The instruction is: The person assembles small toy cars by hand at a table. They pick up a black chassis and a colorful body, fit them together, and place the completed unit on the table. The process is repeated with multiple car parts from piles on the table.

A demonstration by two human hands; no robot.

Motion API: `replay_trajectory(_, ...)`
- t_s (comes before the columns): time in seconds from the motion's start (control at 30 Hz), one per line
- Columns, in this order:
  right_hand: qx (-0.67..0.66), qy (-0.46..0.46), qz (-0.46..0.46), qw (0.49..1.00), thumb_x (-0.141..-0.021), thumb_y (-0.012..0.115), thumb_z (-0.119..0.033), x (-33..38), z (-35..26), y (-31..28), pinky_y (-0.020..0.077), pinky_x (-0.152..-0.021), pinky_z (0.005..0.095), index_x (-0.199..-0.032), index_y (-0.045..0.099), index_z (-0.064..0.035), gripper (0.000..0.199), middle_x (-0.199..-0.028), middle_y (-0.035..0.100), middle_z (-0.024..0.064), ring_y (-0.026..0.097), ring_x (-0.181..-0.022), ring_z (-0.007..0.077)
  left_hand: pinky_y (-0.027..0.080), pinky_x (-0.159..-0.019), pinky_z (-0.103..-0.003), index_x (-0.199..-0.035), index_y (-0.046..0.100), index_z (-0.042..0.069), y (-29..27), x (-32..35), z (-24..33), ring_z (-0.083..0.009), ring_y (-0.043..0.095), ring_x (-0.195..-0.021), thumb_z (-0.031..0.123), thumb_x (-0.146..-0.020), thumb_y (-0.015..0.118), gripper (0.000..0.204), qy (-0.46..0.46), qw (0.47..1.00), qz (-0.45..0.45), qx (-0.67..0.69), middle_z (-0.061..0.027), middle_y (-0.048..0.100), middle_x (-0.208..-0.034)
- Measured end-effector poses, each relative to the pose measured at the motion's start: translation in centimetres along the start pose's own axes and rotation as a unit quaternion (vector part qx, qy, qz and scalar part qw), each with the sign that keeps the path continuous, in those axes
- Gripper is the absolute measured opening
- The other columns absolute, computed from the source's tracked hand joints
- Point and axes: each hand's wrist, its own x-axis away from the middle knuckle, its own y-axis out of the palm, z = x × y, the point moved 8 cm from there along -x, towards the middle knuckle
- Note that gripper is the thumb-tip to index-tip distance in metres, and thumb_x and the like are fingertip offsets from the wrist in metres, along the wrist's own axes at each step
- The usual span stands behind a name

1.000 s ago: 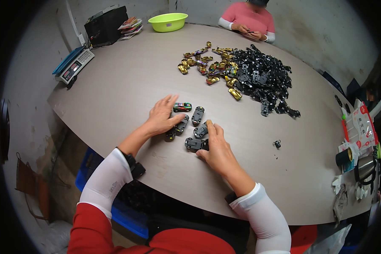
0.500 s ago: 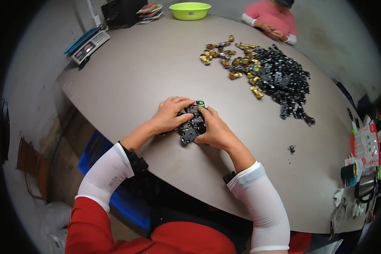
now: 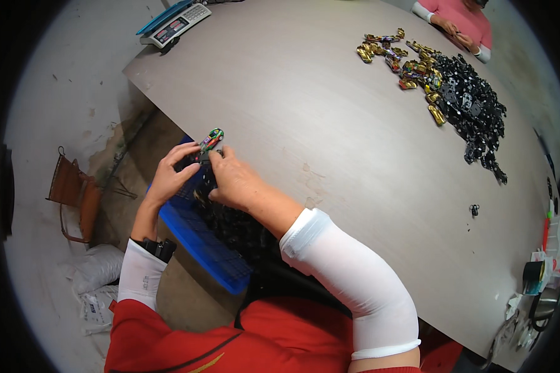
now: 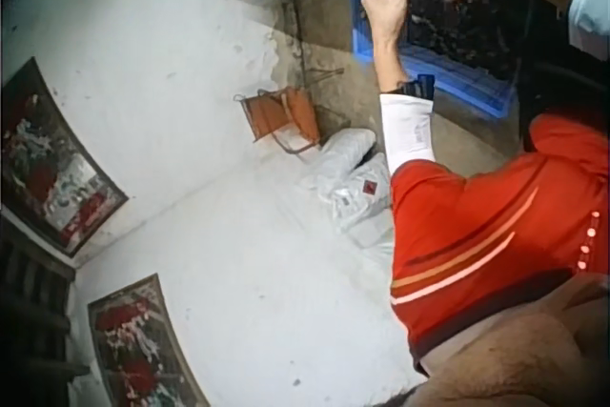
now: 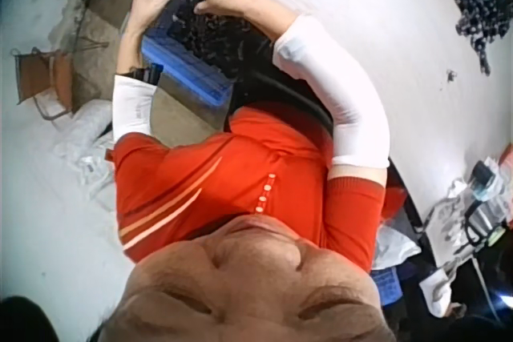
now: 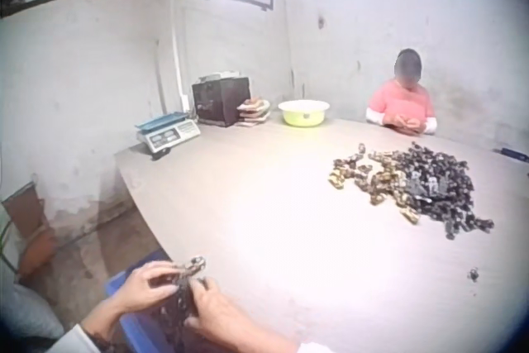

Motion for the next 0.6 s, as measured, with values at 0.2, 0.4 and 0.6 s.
replay_trajectory(0.2,0.001,-0.022,0.064,0.998,-0.08,0.068,-0.015,3.8,0.8,-5.0,0.048,-0.092,0.0399,-0.12,0.057,0.0026,0.045,-0.12,0.059,0.0217,0.06,-0.105,0.0355,0.04,-0.102,-0.036,-0.115,0.063,0.003,-1.8,-1.1,0.2,-0.0294,0.054,-0.118,0.012,-0.081,0.065,0.036,0.009,0.998,0.055,-0.02,-0.0156,0.058,-0.125)
replay_trajectory(0.4,0.0,0.099,0.2,0.975,-0.083,0.065,-0.013,11.1,8.6,-14.5,0.0528,-0.08,0.0355,-0.11,0.065,0.0003,0.03,-0.109,0.066,0.018,0.067,-0.086,0.0277,0.035,-0.105,-0.038,-0.122,0.059,0.004,6.4,-5.9,4.9,-0.0338,0.045,-0.125,0.013,-0.083,0.063,0.039,0.127,0.975,-0.039,-0.179,-0.0156,0.052,-0.132)
replay_trajectory(0.6,0.085,0.188,0.321,0.924,-0.081,0.063,-0.01,18.7,15.9,-23.1,0.0504,-0.085,0.0394,-0.103,0.068,-0.0005,0.024,-0.107,0.065,0.0189,0.064,-0.092,0.0314,0.042,-0.091,-0.041,-0.105,0.063,0.001,5.5,-5.6,4.5,-0.0338,0.052,-0.101,0.002,-0.081,0.058,0.025,0.138,0.977,0.033,-0.16,-0.0149,0.058,-0.102)
